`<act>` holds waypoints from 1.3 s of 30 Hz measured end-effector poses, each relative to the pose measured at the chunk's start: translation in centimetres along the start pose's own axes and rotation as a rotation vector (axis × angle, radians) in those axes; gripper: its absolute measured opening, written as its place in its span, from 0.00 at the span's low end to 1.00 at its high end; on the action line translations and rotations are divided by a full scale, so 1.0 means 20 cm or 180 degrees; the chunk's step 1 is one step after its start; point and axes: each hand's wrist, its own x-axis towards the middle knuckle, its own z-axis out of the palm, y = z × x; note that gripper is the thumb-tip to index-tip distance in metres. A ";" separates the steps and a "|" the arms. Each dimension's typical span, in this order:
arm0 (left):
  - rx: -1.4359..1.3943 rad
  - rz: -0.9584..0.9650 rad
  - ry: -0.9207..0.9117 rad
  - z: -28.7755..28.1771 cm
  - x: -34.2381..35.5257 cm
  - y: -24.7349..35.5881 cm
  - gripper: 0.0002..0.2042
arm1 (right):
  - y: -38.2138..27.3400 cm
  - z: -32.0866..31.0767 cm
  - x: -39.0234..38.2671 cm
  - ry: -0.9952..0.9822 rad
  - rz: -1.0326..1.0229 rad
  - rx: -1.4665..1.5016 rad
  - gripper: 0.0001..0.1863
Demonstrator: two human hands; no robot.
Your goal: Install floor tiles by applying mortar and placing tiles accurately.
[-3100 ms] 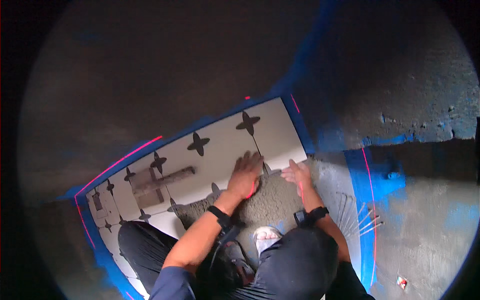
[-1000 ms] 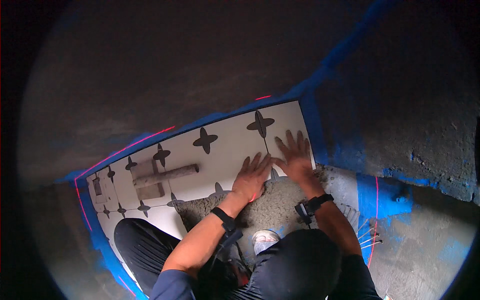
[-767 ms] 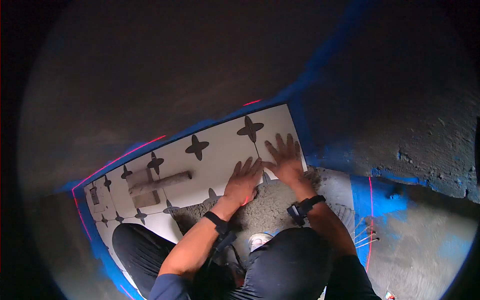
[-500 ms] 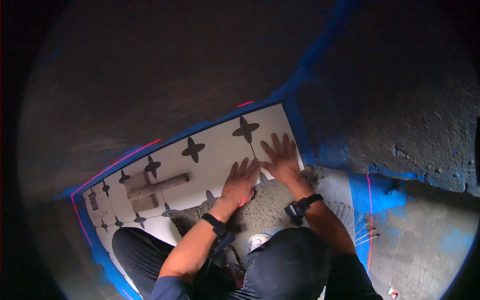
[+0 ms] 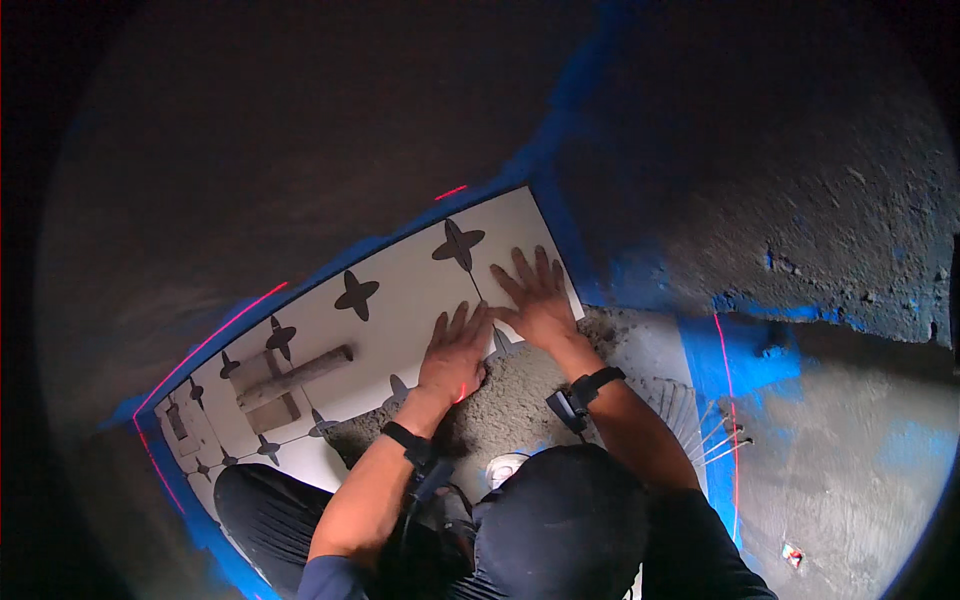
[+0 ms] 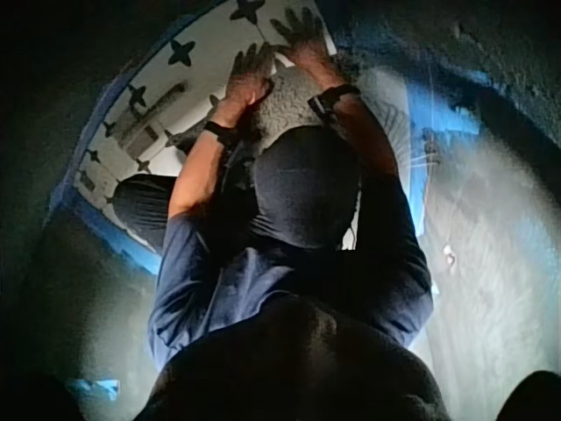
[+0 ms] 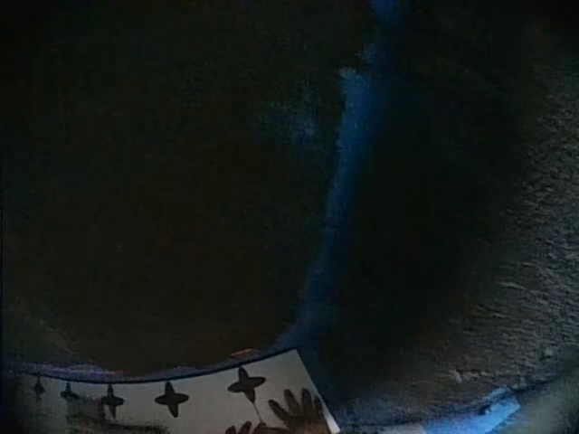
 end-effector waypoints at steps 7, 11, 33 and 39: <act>-0.0275 0.0099 0.0111 -0.02 0.01 0.01 0.41 | 0.04 0.02 -0.01 0.0086 -0.0084 -0.0102 0.36; -0.0237 0.0105 0.0151 -0.01 0.00 0.00 0.41 | 0.01 0.02 0.00 0.0019 -0.0038 -0.0050 0.36; -0.0233 0.0397 0.0339 -0.05 -0.01 0.14 0.44 | 0.03 0.05 0.00 0.0096 -0.0057 -0.0290 0.35; -0.0016 0.0494 0.0350 0.01 -0.04 0.11 0.41 | 0.07 0.01 -0.06 0.0309 0.0046 0.0531 0.27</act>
